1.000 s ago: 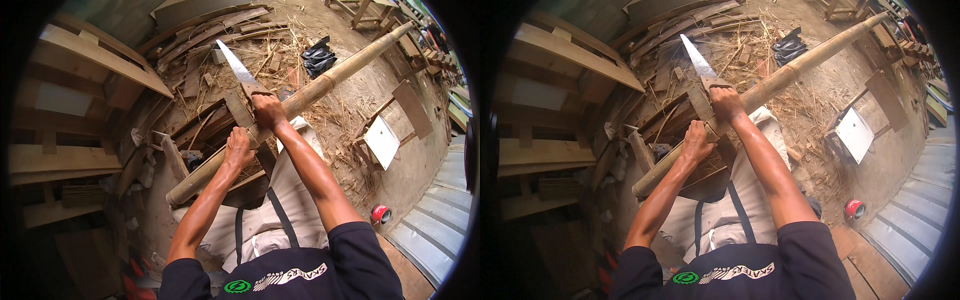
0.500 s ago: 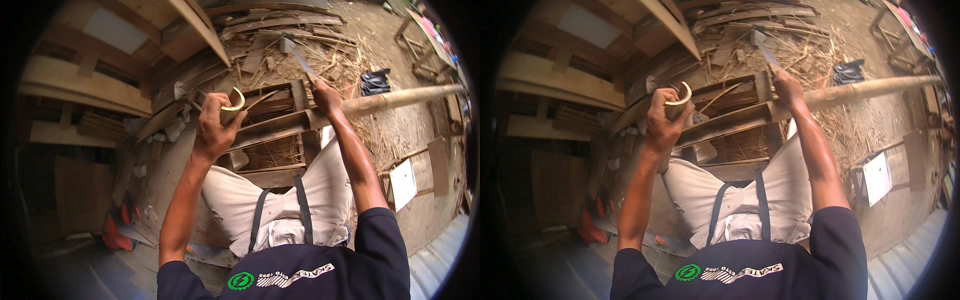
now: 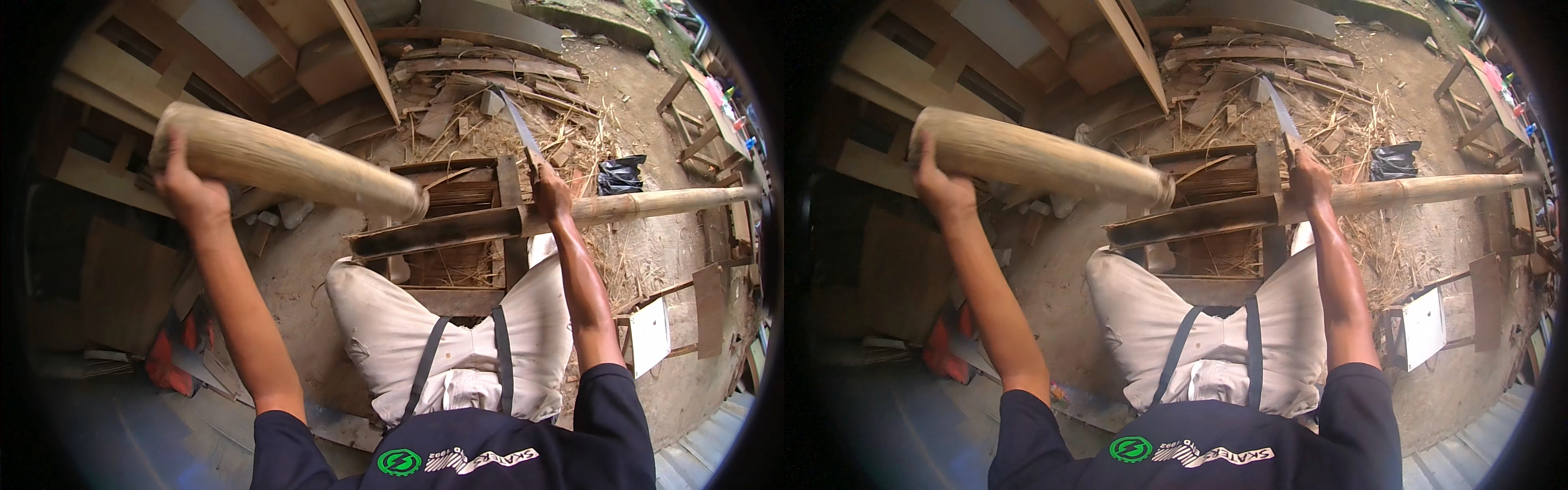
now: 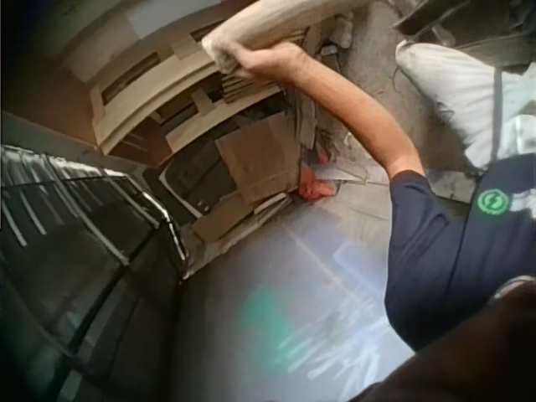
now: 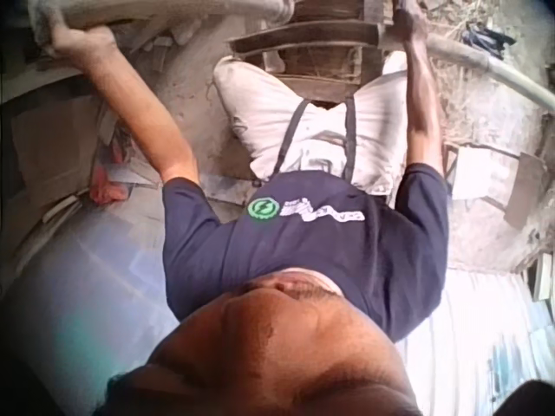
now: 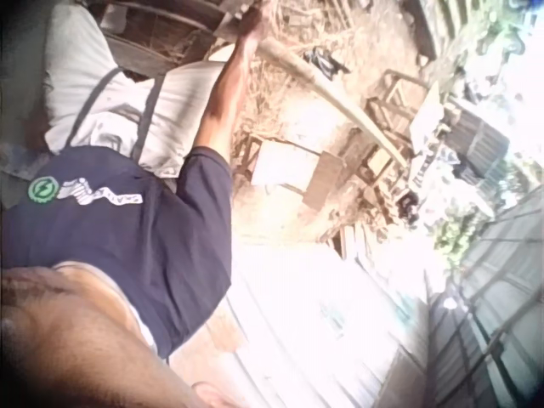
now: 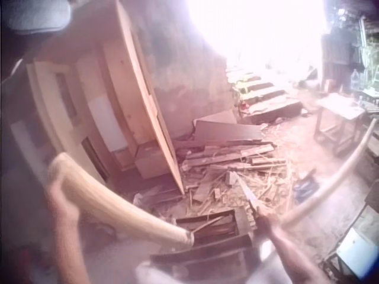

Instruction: The person uses a hand saw to cut a long bamboo pole that is clamped in a wooden vise. They repeatedly saw back and forth, occasionally repositioning the bamboo to continue the cut.

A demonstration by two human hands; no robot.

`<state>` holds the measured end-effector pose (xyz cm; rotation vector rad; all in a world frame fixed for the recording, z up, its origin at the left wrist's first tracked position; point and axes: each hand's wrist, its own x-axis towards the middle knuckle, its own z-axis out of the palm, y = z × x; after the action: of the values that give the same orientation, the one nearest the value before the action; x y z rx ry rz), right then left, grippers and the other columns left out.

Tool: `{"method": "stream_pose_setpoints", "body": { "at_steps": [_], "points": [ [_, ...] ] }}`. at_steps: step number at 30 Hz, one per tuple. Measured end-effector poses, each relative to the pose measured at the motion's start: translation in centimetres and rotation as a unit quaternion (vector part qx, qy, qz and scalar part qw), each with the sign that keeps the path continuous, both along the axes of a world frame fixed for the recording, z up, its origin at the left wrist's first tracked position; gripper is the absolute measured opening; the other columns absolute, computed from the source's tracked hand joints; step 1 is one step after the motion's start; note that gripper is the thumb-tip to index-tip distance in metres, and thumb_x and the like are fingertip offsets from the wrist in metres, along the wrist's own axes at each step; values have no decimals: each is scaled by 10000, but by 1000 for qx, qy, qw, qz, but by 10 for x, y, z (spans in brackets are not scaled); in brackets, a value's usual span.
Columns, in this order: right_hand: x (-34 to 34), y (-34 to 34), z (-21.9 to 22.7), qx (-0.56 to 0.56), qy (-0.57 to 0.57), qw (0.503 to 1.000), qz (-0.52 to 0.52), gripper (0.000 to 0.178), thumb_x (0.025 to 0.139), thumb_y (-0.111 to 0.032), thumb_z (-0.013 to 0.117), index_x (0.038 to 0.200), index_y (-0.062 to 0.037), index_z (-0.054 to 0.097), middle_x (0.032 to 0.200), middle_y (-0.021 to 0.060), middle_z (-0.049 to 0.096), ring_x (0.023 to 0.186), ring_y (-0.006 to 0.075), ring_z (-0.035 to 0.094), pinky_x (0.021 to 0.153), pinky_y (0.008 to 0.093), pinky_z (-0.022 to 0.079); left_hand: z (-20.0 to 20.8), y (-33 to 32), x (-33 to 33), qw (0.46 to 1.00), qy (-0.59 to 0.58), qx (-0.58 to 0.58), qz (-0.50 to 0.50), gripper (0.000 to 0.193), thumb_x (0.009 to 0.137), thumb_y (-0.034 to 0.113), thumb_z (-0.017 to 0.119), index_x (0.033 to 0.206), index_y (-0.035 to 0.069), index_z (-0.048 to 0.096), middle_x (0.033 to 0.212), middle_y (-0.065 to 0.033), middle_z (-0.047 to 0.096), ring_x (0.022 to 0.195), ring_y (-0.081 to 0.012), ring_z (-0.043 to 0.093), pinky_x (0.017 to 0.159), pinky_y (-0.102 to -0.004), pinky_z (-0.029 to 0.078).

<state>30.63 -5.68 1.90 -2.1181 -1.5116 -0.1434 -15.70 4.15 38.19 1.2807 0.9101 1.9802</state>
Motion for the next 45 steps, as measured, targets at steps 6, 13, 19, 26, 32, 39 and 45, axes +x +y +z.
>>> {"method": "stream_pose_setpoints", "body": {
  "at_steps": [6,13,19,26,32,39,45],
  "points": [
    [-1,-10,-5,71,-15,997,15,107,917,-162,580,888,-62,560,780,180,639,726,391,650,653,481,522,-88,50,3,981,-193,-25,-7,493,962,330,589,1348,35,503,1297,-132,538,1225,-302,510,1073,-497,401],
    [-9,-29,-5,71,-15,997,6,134,818,-86,580,949,-64,598,862,147,663,822,338,662,752,444,516,-312,72,65,931,-313,-184,31,550,889,387,686,1327,83,551,1314,-96,572,1195,-285,550,1038,-452,436],
    [-14,-37,0,92,-27,995,27,86,800,-83,569,878,-71,535,771,122,572,783,319,625,730,455,487,-367,100,60,897,-307,-316,24,638,857,444,726,1319,52,526,1315,-116,556,1190,-269,550,1031,-434,441],
    [-12,-34,2,76,-29,996,38,115,794,-74,553,905,-58,529,780,118,581,781,314,630,729,451,496,-362,55,45,879,11,-466,101,1001,846,505,721,1534,-4,202,1573,-185,287,1431,-311,318,1190,-412,226],
    [-14,-33,5,51,-55,997,24,164,791,-75,576,954,-57,564,820,112,631,812,293,652,740,423,510,-357,-26,116,897,391,-123,-165,369,892,313,701,1110,19,649,1110,-157,662,1090,-294,613,970,-387,464],
    [-17,-34,6,28,-42,999,16,109,891,-160,595,916,-62,554,767,127,628,760,319,649,726,446,504,-368,-68,160,706,692,-27,-151,850,667,786,676,1101,56,635,976,-102,689,895,-275,670,821,-421,478],
    [-15,-35,3,36,-39,998,26,82,838,-97,588,884,-62,530,779,137,618,765,352,632,719,458,494,-350,-64,153,677,696,-74,-227,822,700,796,651,1074,65,684,985,-153,714,892,-314,693,785,-438,521]
  ]
}}
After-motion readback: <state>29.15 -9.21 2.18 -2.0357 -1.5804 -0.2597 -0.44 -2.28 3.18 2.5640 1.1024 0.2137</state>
